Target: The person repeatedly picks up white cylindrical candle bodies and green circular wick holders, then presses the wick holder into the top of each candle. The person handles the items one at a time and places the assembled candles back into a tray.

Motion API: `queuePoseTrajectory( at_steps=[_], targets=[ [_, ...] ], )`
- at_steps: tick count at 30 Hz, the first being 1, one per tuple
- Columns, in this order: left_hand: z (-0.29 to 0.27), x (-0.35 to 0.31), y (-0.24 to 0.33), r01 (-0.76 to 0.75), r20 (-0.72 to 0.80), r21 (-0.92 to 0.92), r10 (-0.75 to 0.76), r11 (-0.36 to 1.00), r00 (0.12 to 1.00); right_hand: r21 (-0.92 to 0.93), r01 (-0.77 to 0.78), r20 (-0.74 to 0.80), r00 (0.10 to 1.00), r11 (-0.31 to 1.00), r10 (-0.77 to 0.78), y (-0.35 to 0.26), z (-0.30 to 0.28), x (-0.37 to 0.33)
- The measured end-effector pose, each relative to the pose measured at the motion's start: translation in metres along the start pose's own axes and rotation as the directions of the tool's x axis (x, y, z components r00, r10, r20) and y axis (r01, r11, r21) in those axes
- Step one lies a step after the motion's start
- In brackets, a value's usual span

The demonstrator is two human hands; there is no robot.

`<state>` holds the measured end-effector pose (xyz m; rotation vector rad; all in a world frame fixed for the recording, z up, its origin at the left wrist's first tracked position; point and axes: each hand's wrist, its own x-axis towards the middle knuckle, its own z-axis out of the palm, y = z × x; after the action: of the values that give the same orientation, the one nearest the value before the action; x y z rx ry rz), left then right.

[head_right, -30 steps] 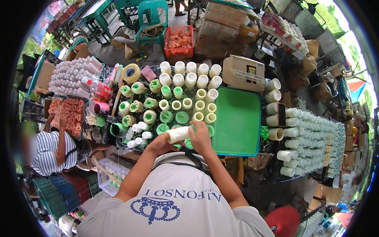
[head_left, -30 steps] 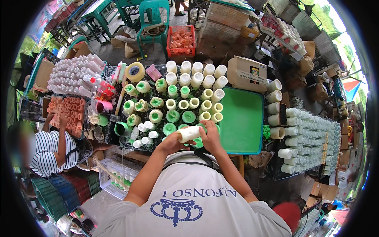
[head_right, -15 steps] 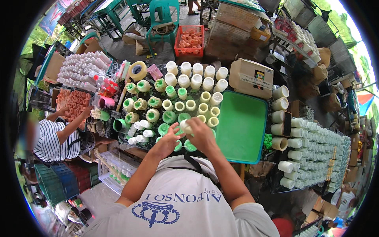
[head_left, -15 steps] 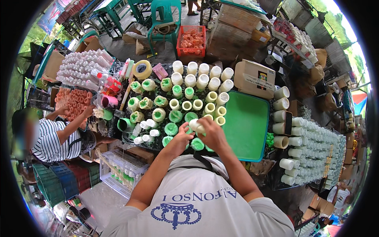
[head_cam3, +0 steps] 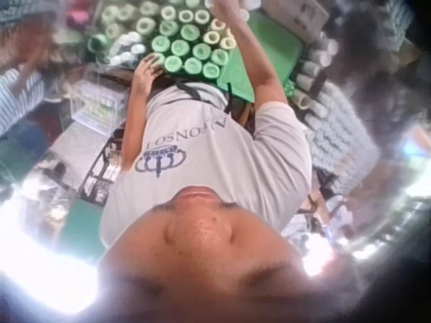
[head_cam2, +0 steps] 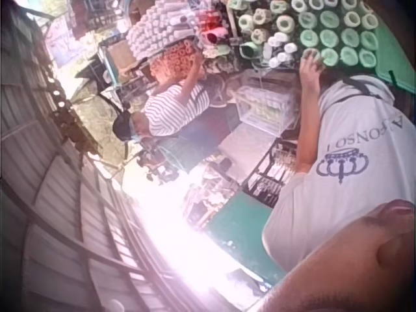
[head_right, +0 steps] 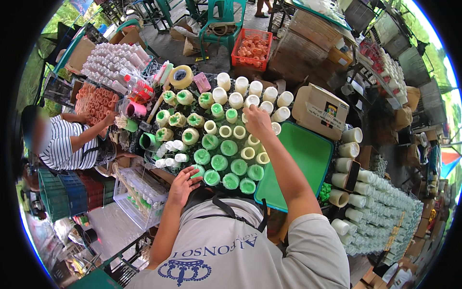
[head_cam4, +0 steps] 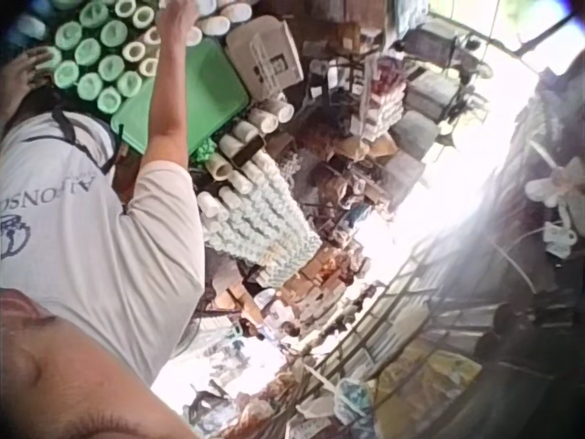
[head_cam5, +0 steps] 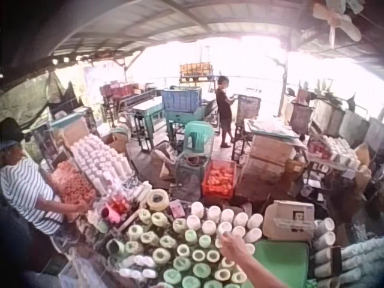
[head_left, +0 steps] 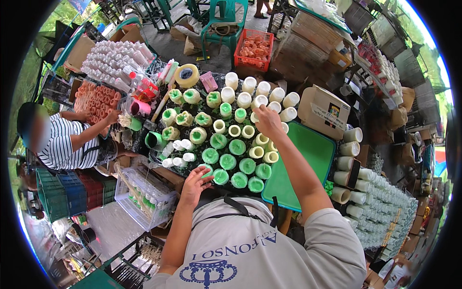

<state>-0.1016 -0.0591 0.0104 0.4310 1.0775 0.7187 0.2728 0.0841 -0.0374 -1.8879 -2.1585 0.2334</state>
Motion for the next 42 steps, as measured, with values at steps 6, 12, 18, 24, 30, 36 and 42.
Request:
queuePoseTrajectory(
  at_steps=[6, 12, 18, 24, 30, 36, 42],
  targets=[
    [-0.011, -0.011, -0.002, -0.061, -0.059, -0.064, 0.057, 0.996, 0.997, -0.063, 0.089, -0.005, 0.996, 0.994, -0.089, 0.014, 0.042, 0.004],
    [-0.014, -0.010, -0.001, -0.054, -0.075, -0.061, 0.050, 0.997, 0.996, -0.114, 0.063, -0.084, 0.994, 0.991, -0.073, 0.011, 0.051, 0.004],
    [-0.015, -0.003, 0.005, -0.042, -0.061, -0.032, 0.040, 0.999, 0.997, -0.101, 0.043, -0.056, 0.997, 0.994, -0.049, 0.013, 0.051, 0.005],
    [-0.023, 0.006, 0.013, -0.025, -0.015, -0.034, 0.024, 0.999, 1.000, 0.020, 0.071, -0.014, 0.997, 0.997, -0.070, 0.014, 0.044, 0.003],
    [-0.034, 0.012, 0.024, -0.022, -0.016, -0.054, 0.021, 0.998, 1.000, -0.058, -0.005, 0.055, 0.998, 0.998, 0.008, -0.005, 0.027, 0.005],
    [-0.050, 0.016, 0.033, -0.027, 0.004, -0.085, 0.028, 0.996, 1.000, -0.087, 0.045, 0.015, 0.999, 0.995, -0.044, -0.043, 0.004, 0.027],
    [-0.056, 0.020, 0.043, -0.009, 0.008, -0.060, 0.009, 0.998, 1.000, -0.278, 0.089, 0.161, 0.986, 0.956, -0.046, -0.055, 0.033, 0.055]
  ],
)
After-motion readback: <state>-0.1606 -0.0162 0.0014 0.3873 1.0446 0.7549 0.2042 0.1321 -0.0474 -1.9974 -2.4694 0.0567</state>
